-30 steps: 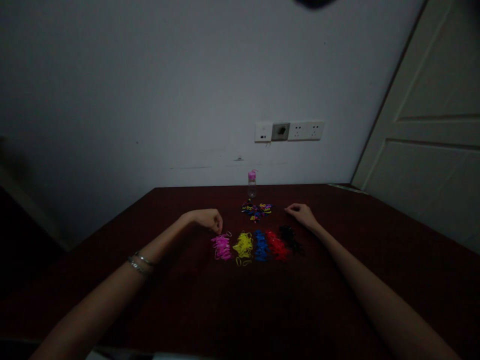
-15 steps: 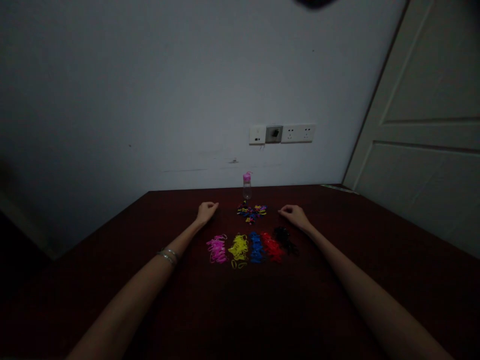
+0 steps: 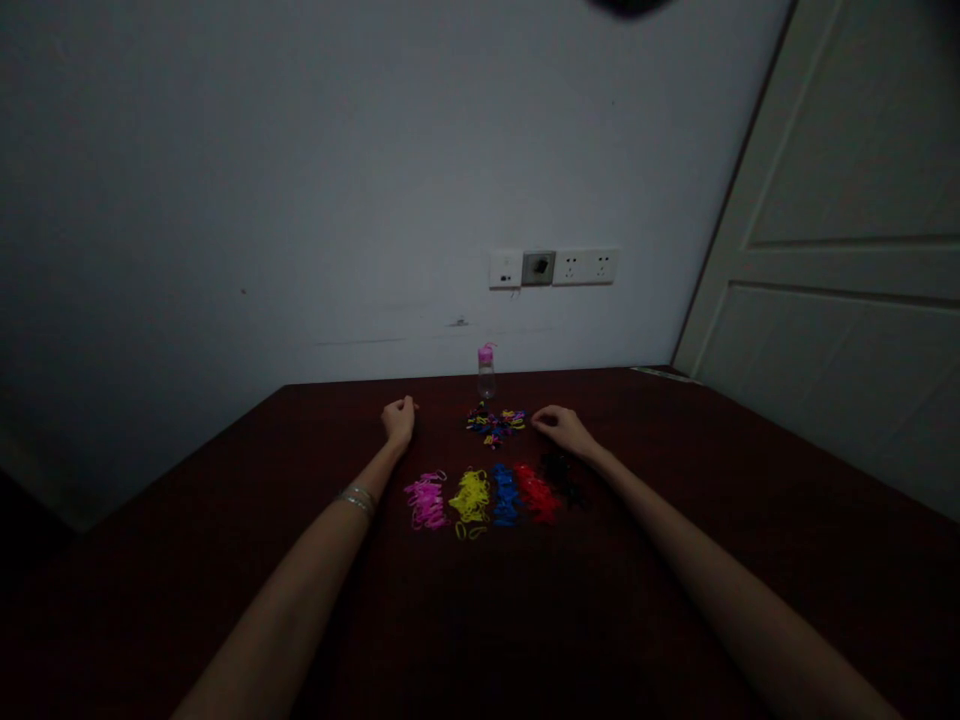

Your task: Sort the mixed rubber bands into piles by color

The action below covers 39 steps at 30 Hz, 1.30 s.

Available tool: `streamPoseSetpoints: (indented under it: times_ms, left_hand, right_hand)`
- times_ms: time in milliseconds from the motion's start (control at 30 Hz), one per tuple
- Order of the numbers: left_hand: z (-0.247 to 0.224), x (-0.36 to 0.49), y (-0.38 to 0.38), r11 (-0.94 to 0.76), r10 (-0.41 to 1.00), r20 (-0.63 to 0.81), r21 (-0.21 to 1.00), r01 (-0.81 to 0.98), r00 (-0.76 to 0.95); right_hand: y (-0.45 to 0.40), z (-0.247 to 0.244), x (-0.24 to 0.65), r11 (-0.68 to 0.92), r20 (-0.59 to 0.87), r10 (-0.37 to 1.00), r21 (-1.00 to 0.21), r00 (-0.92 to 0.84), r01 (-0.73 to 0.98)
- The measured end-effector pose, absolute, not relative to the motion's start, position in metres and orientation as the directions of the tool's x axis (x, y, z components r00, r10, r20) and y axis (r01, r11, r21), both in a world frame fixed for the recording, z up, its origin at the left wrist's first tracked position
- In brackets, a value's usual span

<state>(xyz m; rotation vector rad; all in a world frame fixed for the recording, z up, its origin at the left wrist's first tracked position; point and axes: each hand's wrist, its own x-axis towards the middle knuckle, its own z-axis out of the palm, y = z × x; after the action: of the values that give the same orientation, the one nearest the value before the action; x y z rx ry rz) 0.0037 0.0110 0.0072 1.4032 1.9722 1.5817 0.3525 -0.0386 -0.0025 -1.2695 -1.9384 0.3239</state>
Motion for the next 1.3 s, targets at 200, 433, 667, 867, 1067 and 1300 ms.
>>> streamPoseSetpoints:
  times_ms: [200, 433, 667, 867, 1067, 1300]
  left_hand:
    - [0.009, 0.004, 0.011, -0.043, 0.806, 0.344, 0.846, 0.532, -0.481]
    - [0.013, 0.007, 0.000, -0.053, 0.809, 0.361, 0.831, 0.553, -0.465]
    - [0.012, 0.008, -0.005, -0.076, 0.796, 0.378, 0.838, 0.541, -0.473]
    - [0.010, 0.007, -0.003, -0.099, 0.807, 0.391, 0.829, 0.551, -0.442]
    - [0.008, 0.006, -0.003, -0.105, 0.811, 0.378, 0.846, 0.523, -0.448]
    - [0.011, 0.008, -0.006, -0.098, 0.826, 0.356, 0.854, 0.510, -0.438]
  right_hand:
    - [-0.037, -0.007, 0.333, 0.508, 0.460, 0.847, -0.558, -0.266, 0.656]
    - [-0.038, -0.006, 0.332, 0.458, 0.430, 0.869, -0.513, -0.244, 0.726]
    - [-0.045, -0.002, 0.329, 0.425, 0.424, 0.878, -0.480, -0.221, 0.767]
    - [-0.046, -0.002, 0.335, 0.405, 0.416, 0.890, -0.527, -0.189, 0.747]
    - [-0.052, 0.010, 0.333, 0.472, 0.476, 0.859, -0.599, -0.187, 0.647]
    - [-0.075, 0.037, 0.296, 0.580, 0.452, 0.814, -0.675, -0.365, 0.456]
